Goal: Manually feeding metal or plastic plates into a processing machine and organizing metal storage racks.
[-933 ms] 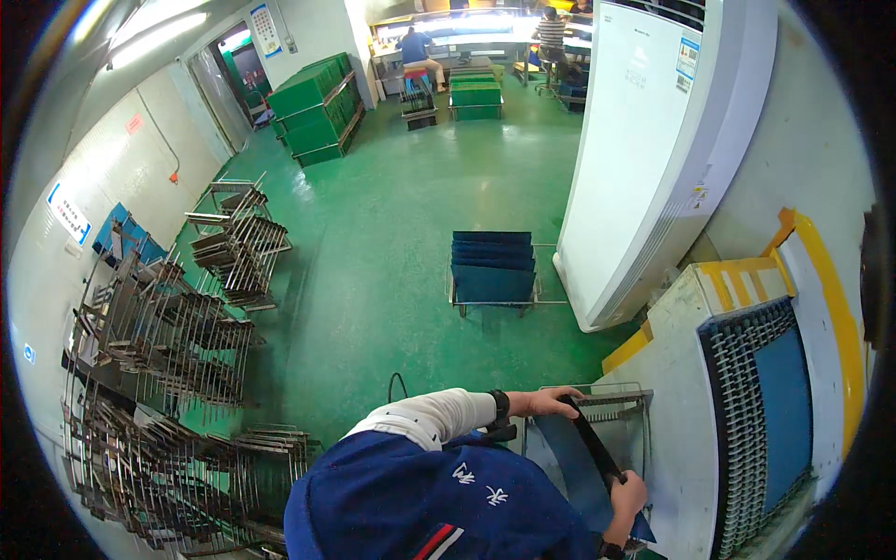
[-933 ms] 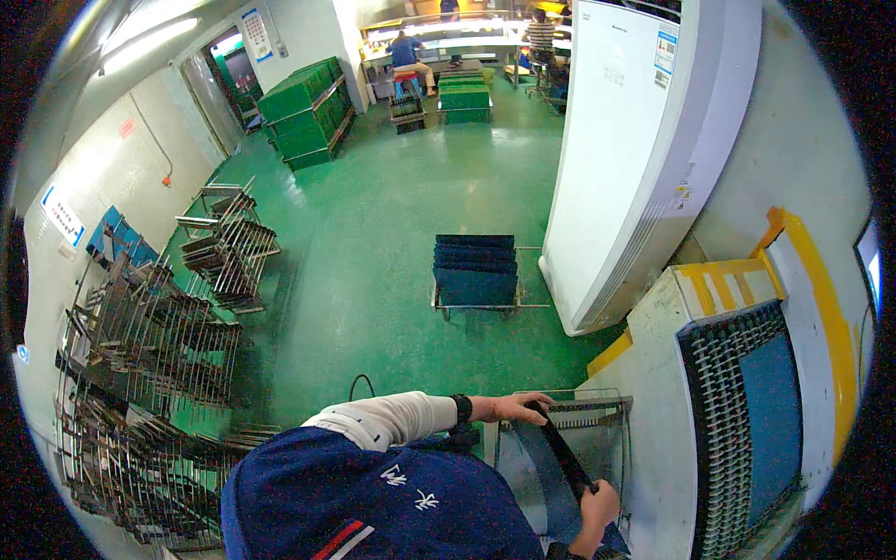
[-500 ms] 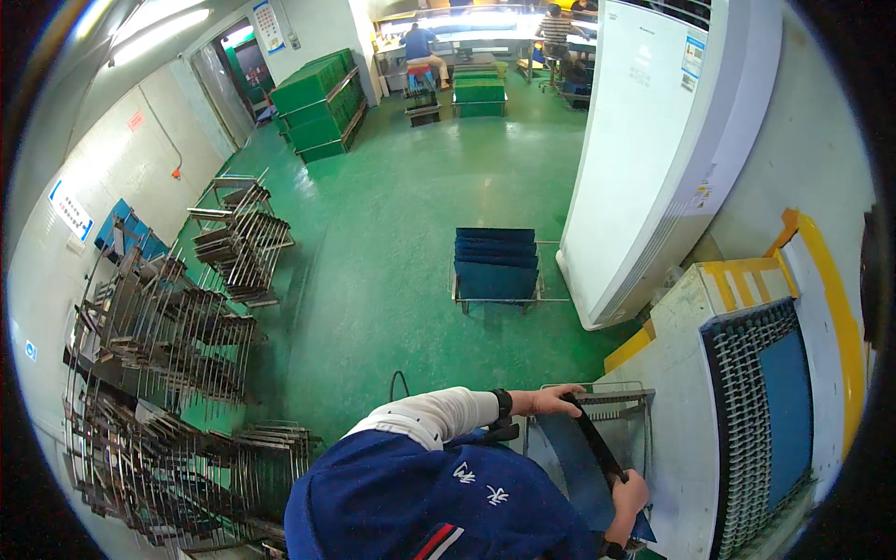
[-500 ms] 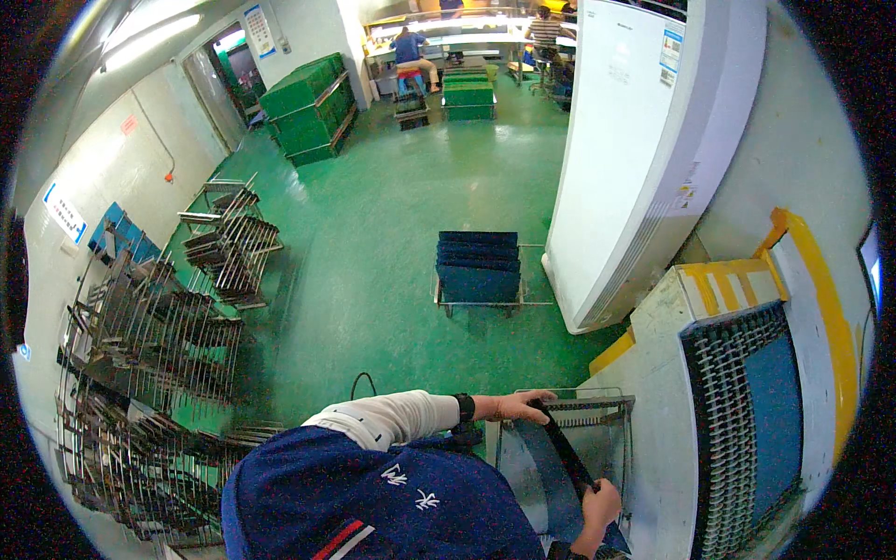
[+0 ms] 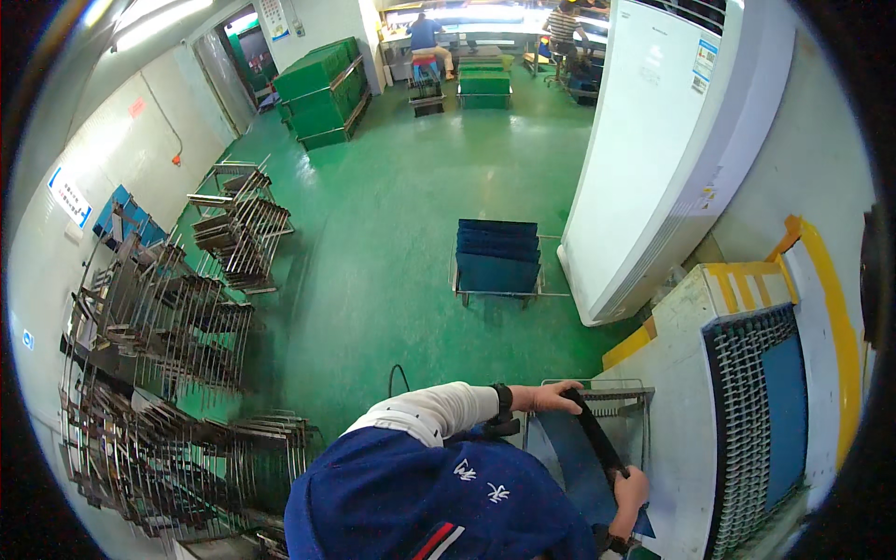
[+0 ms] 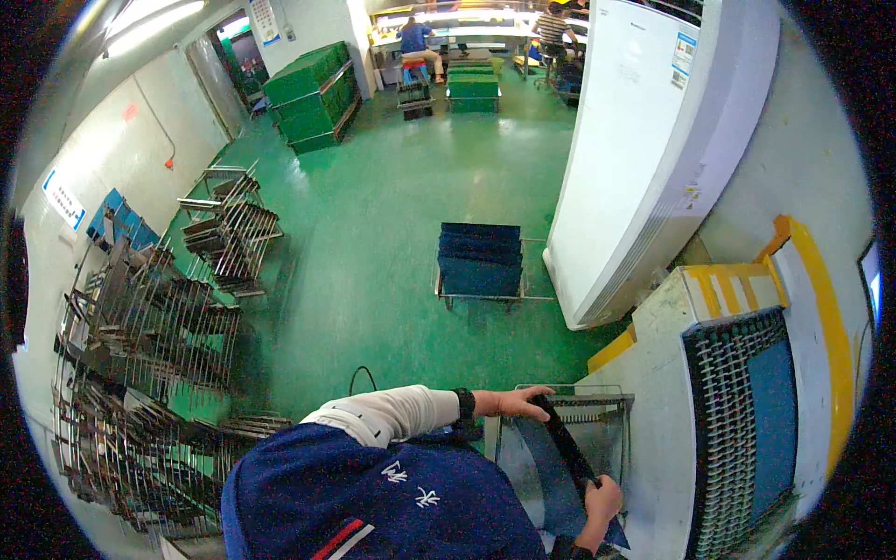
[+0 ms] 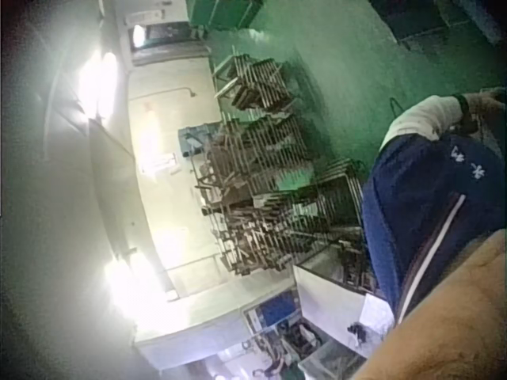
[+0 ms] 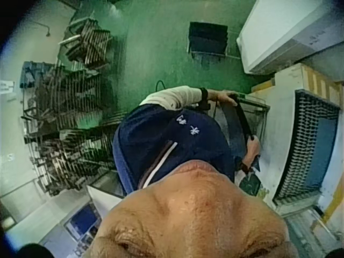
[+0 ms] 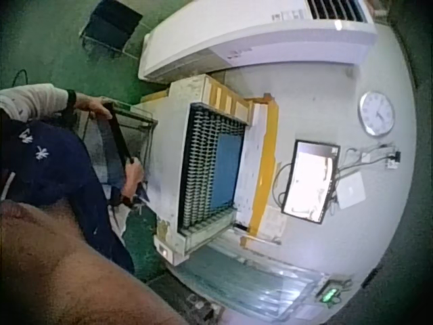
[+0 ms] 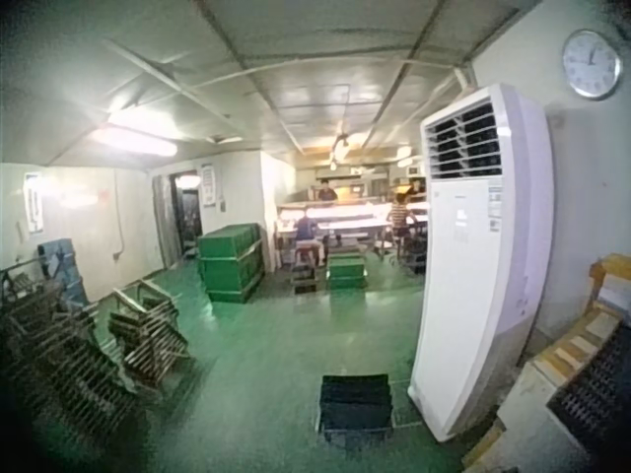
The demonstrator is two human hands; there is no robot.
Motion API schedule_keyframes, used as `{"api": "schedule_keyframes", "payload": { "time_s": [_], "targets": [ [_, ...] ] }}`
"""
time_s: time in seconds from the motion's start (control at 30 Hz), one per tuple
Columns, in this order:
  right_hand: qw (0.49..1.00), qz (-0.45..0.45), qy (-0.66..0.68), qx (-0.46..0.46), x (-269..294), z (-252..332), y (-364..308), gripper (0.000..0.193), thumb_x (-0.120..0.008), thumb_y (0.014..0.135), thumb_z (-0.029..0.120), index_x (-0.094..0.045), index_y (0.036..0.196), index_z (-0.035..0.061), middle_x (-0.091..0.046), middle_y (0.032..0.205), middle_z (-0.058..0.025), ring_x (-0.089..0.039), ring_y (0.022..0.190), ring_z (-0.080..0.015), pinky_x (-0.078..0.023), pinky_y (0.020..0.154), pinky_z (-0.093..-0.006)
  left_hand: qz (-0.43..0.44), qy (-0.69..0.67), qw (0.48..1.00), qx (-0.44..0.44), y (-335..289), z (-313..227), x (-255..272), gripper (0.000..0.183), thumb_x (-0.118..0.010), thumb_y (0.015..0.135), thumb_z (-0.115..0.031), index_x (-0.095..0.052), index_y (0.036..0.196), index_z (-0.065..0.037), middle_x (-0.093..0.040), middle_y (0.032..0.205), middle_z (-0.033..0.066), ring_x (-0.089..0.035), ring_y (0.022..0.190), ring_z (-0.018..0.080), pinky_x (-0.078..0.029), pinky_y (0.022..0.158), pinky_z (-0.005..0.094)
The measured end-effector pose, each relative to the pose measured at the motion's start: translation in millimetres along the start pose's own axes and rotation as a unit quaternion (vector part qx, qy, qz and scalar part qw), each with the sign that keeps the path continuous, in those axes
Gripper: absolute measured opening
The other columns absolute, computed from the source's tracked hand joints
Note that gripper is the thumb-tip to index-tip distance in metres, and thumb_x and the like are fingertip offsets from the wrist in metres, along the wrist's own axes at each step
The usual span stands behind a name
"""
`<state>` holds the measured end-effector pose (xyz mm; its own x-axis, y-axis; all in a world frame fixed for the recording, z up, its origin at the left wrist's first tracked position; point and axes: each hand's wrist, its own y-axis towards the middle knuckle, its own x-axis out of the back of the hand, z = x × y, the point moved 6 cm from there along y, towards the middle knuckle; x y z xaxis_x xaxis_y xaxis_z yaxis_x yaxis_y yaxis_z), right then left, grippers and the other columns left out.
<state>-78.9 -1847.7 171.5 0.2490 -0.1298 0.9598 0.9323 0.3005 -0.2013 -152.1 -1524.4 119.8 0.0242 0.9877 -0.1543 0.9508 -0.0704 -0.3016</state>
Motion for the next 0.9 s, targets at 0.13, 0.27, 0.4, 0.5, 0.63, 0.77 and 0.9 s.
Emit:
{"api": "schedule_keyframes", "payload": {
  "time_s": [0.13,0.27,0.4,0.5,0.63,0.77,0.9],
  "targets": [
    [0.998,0.061,0.011,0.031,-7,-2,-6,0.026,-0.073,0.075,0.023,-0.072,0.094,0.0065,-0.069,0.093,-0.0179,-0.066,0.089,-0.0380,-0.050,0.079,-0.0467,0.014,0.014,0.999,0.037,-5,3,0,0.098,-0.080,0.076,-0.038,-0.024,0.151,-0.010,-0.046,0.138,0.0114,-0.046,0.125,0.0225,-0.038,0.104,0.0353],
    [0.992,0.100,-0.061,0.038,-6,7,-21,0.027,-0.072,0.076,0.022,-0.072,0.096,0.0043,-0.069,0.093,-0.0204,-0.065,0.088,-0.0395,-0.050,0.079,-0.0474,0.039,-0.007,0.998,0.058,-9,3,-1,0.106,-0.080,0.074,-0.041,-0.017,0.154,-0.010,-0.039,0.145,0.0130,-0.038,0.133,0.0242,-0.035,0.107,0.0356],
    [0.995,0.082,-0.030,0.038,13,16,-29,0.028,-0.073,0.076,0.023,-0.071,0.095,0.0032,-0.068,0.092,-0.0216,-0.065,0.090,-0.0403,-0.049,0.080,-0.0477,0.015,0.052,0.998,0.031,-8,7,8,0.109,-0.081,0.074,-0.040,-0.014,0.154,-0.009,-0.030,0.152,0.0156,-0.031,0.139,0.0269,-0.031,0.111,0.0381],
    [0.996,-0.061,0.005,0.057,45,-11,-32,0.037,-0.076,0.075,0.027,-0.069,0.100,0.0004,-0.067,0.095,-0.0195,-0.061,0.094,-0.0413,-0.046,0.083,-0.0487,0.014,0.032,0.999,0.040,-11,-8,6,0.112,-0.080,0.072,-0.044,-0.014,0.154,-0.008,-0.025,0.154,0.0197,-0.024,0.144,0.0303,-0.026,0.115,0.0407],
    [0.997,0.047,0.024,-0.064,116,-25,-48,0.041,-0.075,0.076,0.025,-0.066,0.106,-0.0013,-0.066,0.100,-0.0198,-0.059,0.098,-0.0412,-0.045,0.086,-0.0469,0.027,0.064,0.996,0.048,-12,-13,7,0.115,-0.081,0.072,-0.044,-0.009,0.154,-0.009,-0.020,0.156,0.0199,-0.021,0.144,0.0319,-0.024,0.116,0.0436],
    [0.993,-0.072,0.036,-0.091,168,-66,-73,0.043,-0.072,0.079,0.021,-0.062,0.113,-0.0031,-0.063,0.104,-0.0204,-0.058,0.100,-0.0370,-0.044,0.089,-0.0449,0.039,0.019,0.997,0.057,-20,-23,2,0.114,-0.080,0.074,-0.044,-0.008,0.154,-0.007,-0.023,0.155,0.0192,-0.025,0.143,0.0307,-0.026,0.115,0.0423],
    [0.930,-0.244,0.229,-0.153,192,-116,-88,0.045,-0.069,0.081,0.023,-0.060,0.118,-0.0005,-0.059,0.110,-0.0210,-0.057,0.099,-0.0326,-0.044,0.090,-0.0430,0.022,0.033,0.998,0.042,-7,11,14,0.102,-0.075,0.080,-0.044,-0.015,0.153,-0.006,-0.035,0.150,0.0153,-0.035,0.138,0.0262,-0.030,0.112,0.0377]
  ]
}}
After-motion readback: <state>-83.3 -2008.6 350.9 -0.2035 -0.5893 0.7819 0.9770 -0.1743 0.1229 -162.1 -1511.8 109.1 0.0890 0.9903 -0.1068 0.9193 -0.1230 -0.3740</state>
